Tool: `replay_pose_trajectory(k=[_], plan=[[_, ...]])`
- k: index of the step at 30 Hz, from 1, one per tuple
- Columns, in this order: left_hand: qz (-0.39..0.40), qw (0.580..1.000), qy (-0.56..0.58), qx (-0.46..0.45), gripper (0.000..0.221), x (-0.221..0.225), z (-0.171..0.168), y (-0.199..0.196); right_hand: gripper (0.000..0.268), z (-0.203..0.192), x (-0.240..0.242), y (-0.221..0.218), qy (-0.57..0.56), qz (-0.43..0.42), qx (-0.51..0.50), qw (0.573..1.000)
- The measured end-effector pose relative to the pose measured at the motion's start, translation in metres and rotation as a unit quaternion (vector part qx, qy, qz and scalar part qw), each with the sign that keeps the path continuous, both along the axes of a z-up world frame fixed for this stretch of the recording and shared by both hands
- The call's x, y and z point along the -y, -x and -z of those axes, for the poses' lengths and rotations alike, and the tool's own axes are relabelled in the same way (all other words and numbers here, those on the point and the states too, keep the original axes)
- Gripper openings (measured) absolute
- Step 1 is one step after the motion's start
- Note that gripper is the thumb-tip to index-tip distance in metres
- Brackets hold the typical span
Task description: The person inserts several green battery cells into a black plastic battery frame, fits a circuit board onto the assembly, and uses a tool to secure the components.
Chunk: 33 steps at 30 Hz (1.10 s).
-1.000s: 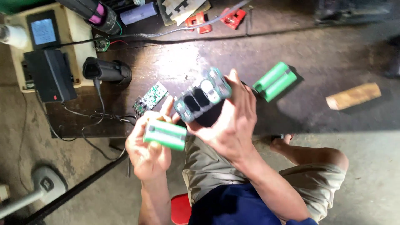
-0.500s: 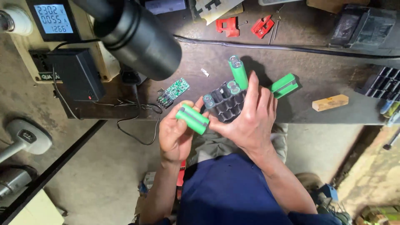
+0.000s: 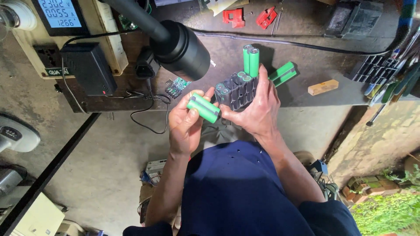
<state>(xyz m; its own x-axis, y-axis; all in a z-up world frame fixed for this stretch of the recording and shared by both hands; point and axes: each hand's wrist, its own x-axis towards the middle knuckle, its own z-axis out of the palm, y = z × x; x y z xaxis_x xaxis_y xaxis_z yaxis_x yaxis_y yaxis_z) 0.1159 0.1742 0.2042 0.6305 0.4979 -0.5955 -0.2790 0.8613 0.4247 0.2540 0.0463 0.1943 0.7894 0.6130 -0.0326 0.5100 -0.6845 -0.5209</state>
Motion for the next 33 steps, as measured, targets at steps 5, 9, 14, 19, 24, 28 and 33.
replay_pose_trajectory(k=[5, 9, 14, 19, 24, 28, 33], plan=[[-0.002, 0.999, 0.001, 0.041, 0.055, 0.007, -0.02, 0.014, 0.08, -0.01, 0.015, 0.009, -0.186, 0.212, -0.488, 0.826], [0.002, 0.998, 0.008, 0.057, 0.054, 0.014, -0.036, 0.026, 0.054, -0.031, 0.02, 0.013, -0.211, 0.424, -0.689, 0.548], [0.003, 0.998, -0.016, 0.065, 0.055, 0.027, -0.036, 0.023, 0.07, -0.071, -0.01, 0.0, -0.264, 0.467, -0.756, 0.374], [0.021, 0.999, -0.037, 0.034, 0.057, 0.025, -0.043, 0.006, 0.06, -0.104, -0.032, -0.007, -0.277, 0.538, -0.713, 0.353], [0.031, 0.997, -0.075, 0.01, 0.057, 0.018, -0.05, -0.017, 0.069, -0.097, -0.021, -0.004, -0.278, 0.538, -0.711, 0.357], [0.006, 0.999, -0.053, -0.005, 0.052, 0.017, -0.034, -0.022, 0.078, -0.104, -0.038, -0.006, -0.287, 0.537, -0.711, 0.352], [-0.002, 0.999, -0.039, -0.021, 0.046, 0.011, -0.024, -0.034, 0.094, -0.088, -0.038, -0.006, -0.264, 0.557, -0.7, 0.36]])
